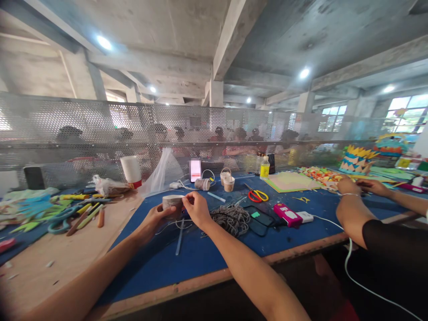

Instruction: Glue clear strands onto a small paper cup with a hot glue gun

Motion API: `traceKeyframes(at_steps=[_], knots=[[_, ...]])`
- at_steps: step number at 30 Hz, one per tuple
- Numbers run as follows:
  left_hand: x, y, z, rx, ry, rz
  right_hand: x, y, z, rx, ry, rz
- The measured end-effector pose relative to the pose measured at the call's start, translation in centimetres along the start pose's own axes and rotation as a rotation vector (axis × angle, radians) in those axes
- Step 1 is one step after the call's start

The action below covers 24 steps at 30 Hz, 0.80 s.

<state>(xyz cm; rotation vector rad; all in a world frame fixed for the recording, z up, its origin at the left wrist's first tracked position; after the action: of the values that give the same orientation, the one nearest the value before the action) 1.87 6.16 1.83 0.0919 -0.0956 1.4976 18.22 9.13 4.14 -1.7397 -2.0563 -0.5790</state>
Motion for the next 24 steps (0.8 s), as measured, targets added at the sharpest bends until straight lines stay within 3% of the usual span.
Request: traceKeyframes(at_steps=[24], knots=[[0.04, -0.42, -0.35, -0.139, 0.040, -0.083, 0.08, 0.02, 0.09, 0.063, 0.003, 0.006]])
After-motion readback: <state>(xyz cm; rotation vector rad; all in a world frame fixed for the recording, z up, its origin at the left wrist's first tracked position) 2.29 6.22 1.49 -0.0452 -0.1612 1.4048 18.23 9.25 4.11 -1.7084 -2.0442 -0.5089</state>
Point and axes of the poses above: each hand's wrist, its own x-axis towards the middle knuckle, its own y-axis out of the back of the hand, z = x × y, the point moved 6 cm from there along x, towards the middle knuckle, and after that the axes turned 10 degrees about x, right-handed, at the moved point
